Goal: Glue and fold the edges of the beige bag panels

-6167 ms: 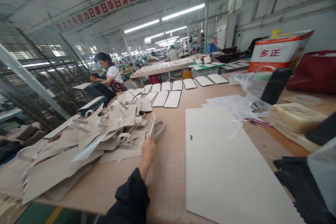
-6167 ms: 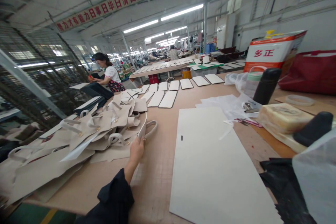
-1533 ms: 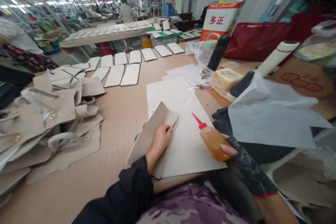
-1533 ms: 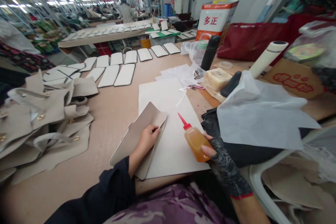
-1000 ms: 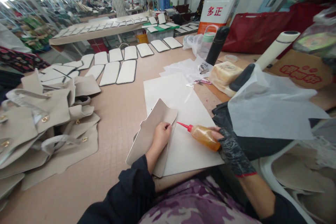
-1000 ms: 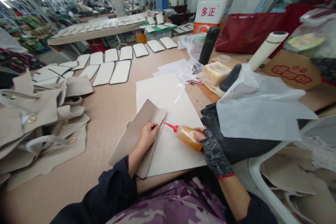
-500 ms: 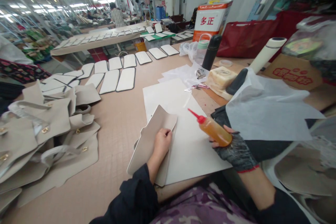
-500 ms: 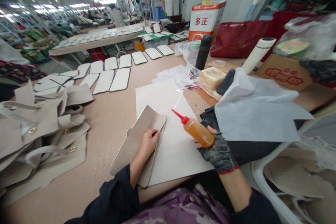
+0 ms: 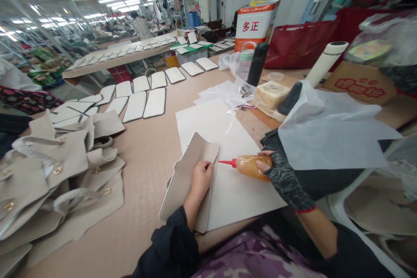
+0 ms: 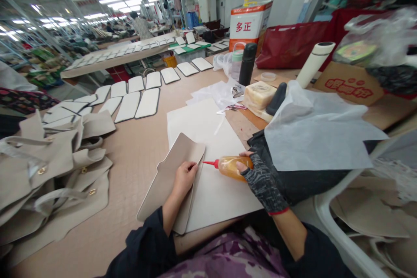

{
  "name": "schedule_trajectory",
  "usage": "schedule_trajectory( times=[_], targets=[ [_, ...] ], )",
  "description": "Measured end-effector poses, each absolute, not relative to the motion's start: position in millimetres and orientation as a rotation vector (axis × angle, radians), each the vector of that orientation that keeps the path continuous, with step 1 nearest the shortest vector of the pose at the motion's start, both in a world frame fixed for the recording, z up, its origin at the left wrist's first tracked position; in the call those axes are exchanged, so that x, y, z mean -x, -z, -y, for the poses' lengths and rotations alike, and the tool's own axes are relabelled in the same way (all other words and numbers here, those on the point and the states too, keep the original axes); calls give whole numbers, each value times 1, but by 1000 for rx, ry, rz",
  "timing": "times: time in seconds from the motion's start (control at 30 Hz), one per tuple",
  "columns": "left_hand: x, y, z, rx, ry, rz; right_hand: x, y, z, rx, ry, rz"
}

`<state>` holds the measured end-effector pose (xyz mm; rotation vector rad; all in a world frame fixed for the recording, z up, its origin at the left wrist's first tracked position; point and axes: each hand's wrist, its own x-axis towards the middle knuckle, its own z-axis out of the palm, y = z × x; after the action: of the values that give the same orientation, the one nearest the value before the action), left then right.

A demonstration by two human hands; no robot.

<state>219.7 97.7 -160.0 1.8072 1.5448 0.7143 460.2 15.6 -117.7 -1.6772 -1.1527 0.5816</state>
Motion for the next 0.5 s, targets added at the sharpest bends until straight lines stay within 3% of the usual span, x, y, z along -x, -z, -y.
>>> schedule_trajectory(
  times=[0.5],
  targets=[
    [-219,163,-99,-1809,-720,-1520,-439,98,-36,1683,-307,1300]
  ],
)
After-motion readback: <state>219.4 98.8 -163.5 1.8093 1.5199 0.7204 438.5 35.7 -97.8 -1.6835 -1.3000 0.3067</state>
